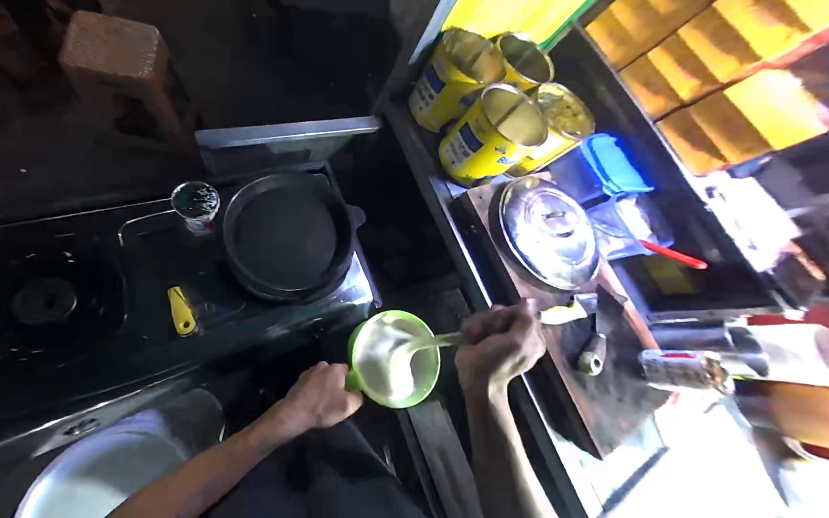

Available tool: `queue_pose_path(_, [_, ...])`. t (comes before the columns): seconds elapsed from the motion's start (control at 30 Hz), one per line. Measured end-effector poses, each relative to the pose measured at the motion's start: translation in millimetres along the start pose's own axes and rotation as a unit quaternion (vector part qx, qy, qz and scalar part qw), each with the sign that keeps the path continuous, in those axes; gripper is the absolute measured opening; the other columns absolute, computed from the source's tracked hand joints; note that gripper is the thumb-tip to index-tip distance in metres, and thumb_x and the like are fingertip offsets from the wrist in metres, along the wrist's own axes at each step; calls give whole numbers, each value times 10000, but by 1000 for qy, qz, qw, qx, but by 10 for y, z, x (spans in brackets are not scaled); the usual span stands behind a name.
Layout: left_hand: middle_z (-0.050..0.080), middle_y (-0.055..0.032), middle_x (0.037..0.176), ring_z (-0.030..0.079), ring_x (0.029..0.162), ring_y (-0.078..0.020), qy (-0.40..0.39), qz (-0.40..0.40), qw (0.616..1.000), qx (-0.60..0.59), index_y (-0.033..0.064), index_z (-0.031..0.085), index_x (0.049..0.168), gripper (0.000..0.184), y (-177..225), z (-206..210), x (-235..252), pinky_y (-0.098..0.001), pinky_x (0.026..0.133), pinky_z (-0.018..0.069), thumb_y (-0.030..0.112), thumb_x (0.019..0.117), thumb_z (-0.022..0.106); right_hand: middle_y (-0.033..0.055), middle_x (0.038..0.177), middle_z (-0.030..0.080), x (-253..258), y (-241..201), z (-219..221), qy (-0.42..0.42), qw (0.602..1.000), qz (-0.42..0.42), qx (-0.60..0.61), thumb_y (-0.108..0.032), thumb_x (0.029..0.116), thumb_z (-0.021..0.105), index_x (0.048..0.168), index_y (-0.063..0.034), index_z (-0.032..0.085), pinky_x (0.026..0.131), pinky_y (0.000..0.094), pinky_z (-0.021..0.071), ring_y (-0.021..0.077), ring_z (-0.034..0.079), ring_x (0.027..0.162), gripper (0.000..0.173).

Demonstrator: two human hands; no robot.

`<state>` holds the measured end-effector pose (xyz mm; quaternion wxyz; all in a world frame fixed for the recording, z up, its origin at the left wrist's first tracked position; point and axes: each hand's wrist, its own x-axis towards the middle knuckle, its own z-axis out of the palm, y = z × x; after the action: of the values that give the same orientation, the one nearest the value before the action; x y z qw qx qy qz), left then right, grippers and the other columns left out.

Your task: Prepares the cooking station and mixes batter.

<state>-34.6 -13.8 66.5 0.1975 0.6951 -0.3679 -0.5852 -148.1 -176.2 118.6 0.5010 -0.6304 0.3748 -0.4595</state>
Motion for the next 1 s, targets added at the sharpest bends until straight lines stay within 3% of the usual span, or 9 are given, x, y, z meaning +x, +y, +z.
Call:
queue_pose_path(0.1, [650,-183,882,652,856,-348,6,16,1000,-13,-13,656,1004,349,42,-168,-73,-566,761,509,332,959,631,-30,556,531,-405,11,85,-69,992,-61,-87,-214,1062,370,676,-71,581,509,252,467,58,532,502,463])
queue_pose_path(0.17, [650,-202,905,654,858,-352,-5,15,1000,-16,-36,648,1023,381,41,-271,-115,-564,777,514,342,969,642,-125,551,518,-491,-82,181,-119,992,-30,-2,-346,1081,428,663,-195,595,498,159,450,-37,510,504,476])
queue_pose_path(0.3, [621,-115,804,629,761,-280,12,28,999,-33,41,649,951,275,11,-415,-315,-517,684,499,312,930,612,-114,528,503,21,-311,289,-6,998,-67,-3,-238,1113,269,680,-194,487,435,188,440,5,488,444,487])
queue_pose_path(0.43, [638,-180,861,645,831,-340,22,26,999,-31,-19,648,1003,370,39,-652,-428,-563,745,508,348,957,639,-129,574,510,-406,-382,548,-181,982,-56,28,-340,1089,428,674,-196,580,544,142,441,-52,509,548,465])
queue_pose_path(0.57, [618,-101,803,617,750,-256,64,28,995,-75,37,662,992,299,32,-779,-597,-495,689,499,324,933,604,-100,526,508,364,-591,767,-45,995,-54,74,-215,1096,290,652,-200,485,421,199,437,23,477,429,485])
queue_pose_path(0.7, [623,-85,769,621,683,-213,127,14,984,-121,23,653,980,308,74,-939,-644,-443,671,524,329,979,624,-107,636,561,-45,-529,920,-285,951,-76,93,-302,1102,423,744,-140,610,590,148,483,-50,554,610,435])
queue_pose_path(0.83, [616,-67,793,609,681,-193,191,-21,970,-152,46,658,1043,269,210,-989,-657,-422,661,523,293,964,588,-96,531,483,804,-670,1274,-167,974,-68,138,-278,1103,341,659,-191,510,424,192,416,15,453,438,482])
queue_pose_path(0.93, [626,-57,790,615,676,-175,251,-22,946,-203,40,665,1045,303,293,-1049,-561,-409,656,533,331,981,614,-70,633,588,509,-513,1351,-336,930,-83,125,-195,1071,420,743,-50,626,589,193,510,-16,575,598,414])
queue_pose_path(1.0, [627,-64,784,616,672,-181,277,-33,934,-223,26,661,1034,336,303,-1038,-480,-416,653,532,354,973,622,-120,585,545,567,-607,1475,-396,902,-26,171,-226,1058,425,668,-141,581,543,166,452,-49,524,553,429])
